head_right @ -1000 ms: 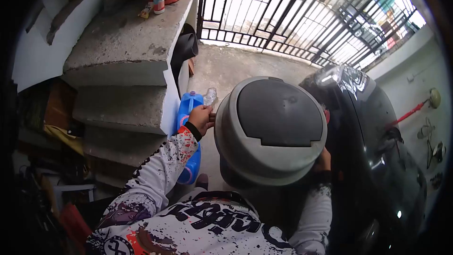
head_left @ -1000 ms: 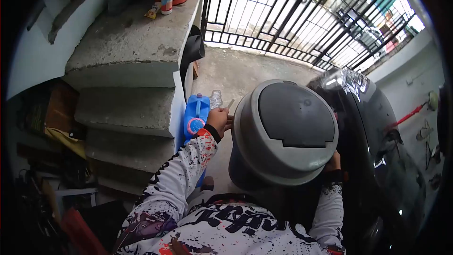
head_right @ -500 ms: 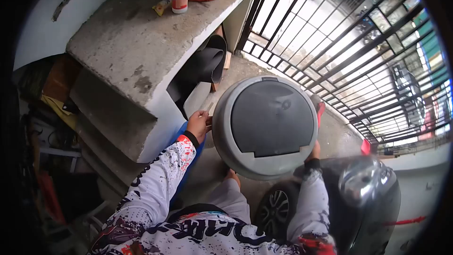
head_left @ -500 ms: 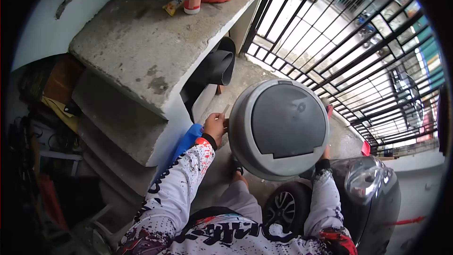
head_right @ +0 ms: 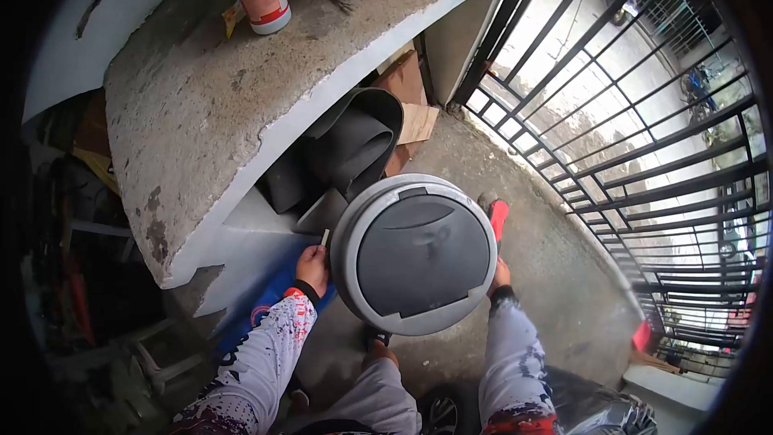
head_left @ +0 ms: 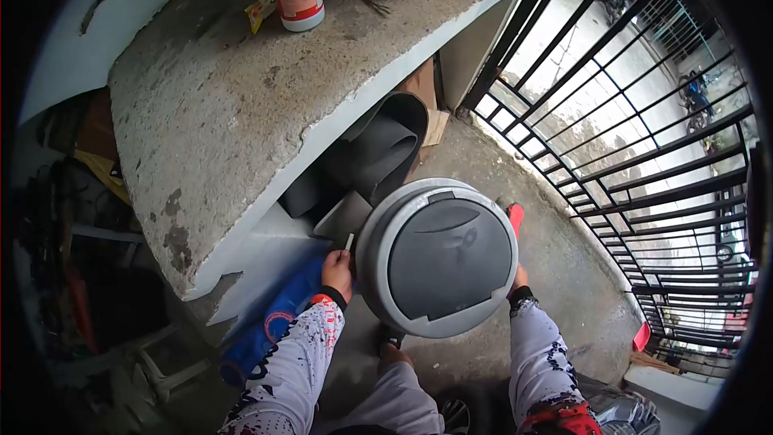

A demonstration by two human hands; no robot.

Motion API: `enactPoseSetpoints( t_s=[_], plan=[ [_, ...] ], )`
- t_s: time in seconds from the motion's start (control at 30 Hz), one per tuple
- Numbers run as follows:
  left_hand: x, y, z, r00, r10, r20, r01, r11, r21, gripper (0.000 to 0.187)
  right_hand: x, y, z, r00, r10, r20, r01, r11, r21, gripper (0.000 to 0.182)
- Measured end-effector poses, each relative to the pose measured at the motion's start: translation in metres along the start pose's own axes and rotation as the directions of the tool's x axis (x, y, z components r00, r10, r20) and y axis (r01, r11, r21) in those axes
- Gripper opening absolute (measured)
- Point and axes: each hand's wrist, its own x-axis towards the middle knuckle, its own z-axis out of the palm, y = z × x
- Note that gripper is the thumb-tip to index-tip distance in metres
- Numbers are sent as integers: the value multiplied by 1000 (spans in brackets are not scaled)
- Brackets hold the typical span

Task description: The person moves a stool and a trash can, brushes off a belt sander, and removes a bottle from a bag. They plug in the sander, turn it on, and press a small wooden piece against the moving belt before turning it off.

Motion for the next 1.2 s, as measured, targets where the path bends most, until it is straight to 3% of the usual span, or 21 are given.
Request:
enactPoseSetpoints(
  t_s=[0.07, 0.1, 0.2, 0.33, 0.37, 0.47, 0.53, 0.6, 0.73, 0.87, 0.93, 1.0, 1.07, 1.13, 1.2],
  plan=[
    [11, -21, -9, 991, 120, -59, -101, 958, 267, 19, 13, 33, -19, 998, 56, 12, -56, 998, 3, 35],
    [13, -24, -8, 981, 140, -132, -93, 946, 310, 22, 9, 36, -14, 995, 96, 7, -96, 995, 21, 36],
    [17, -20, -7, 989, 74, -127, -25, 936, 350, 23, -12, 43, -16, 987, 144, -73, -141, 989, 45, 41],
    [-4, -12, 27, 958, 239, -158, -103, 803, 588, 19, -8, 57, -38, 986, 162, 41, -164, 983, 76, 43],
    [-4, -14, 28, 952, 279, -123, -159, 799, 581, 19, -11, 57, -41, 985, 170, 38, -173, 982, 82, 44],
    [0, -15, 38, 976, 209, -62, -131, 790, 599, 20, -26, 62, -46, 988, 149, 42, -152, 983, 106, 41],
    [9, -14, 53, 965, 257, -61, -164, 764, 624, 23, -35, 70, -50, 993, 114, 37, -118, 986, 121, 38],
    [20, -7, 68, 975, 213, -66, -111, 721, 684, 26, -36, 83, -52, 991, 135, -15, -127, 956, 265, 37],
    [53, 1, 73, 982, 174, -77, -101, 821, 562, 26, -30, 78, -25, 985, 125, -115, -87, 952, 294, 35],
    [106, 2, 31, 981, 194, -19, -171, 903, 395, 24, -35, 69, 12, 991, 126, -38, -113, 963, 244, 36],
    [127, -3, -7, 983, 179, -42, -139, 874, 465, 27, -42, 70, 28, 979, 177, -104, -157, 972, 173, 44],
    [117, 0, -33, 989, 144, -34, -118, 907, 404, 27, -37, 78, 29, 985, 156, -70, -146, 980, 135, 48],
    [115, -15, -57, 979, 152, -134, -52, 828, 558, 26, -30, 77, 32, 992, 116, -40, -110, 986, 126, 49],
    [104, -21, -65, 965, 183, -185, -42, 811, 584, 25, -16, 69, 25, 992, 116, -53, -111, 989, 95, 50],
    [82, -20, -54, 974, 106, -200, 15, 849, 528, 24, 8, 61, 16, 996, 85, -41, -81, 993, 91, 52]
  ],
)
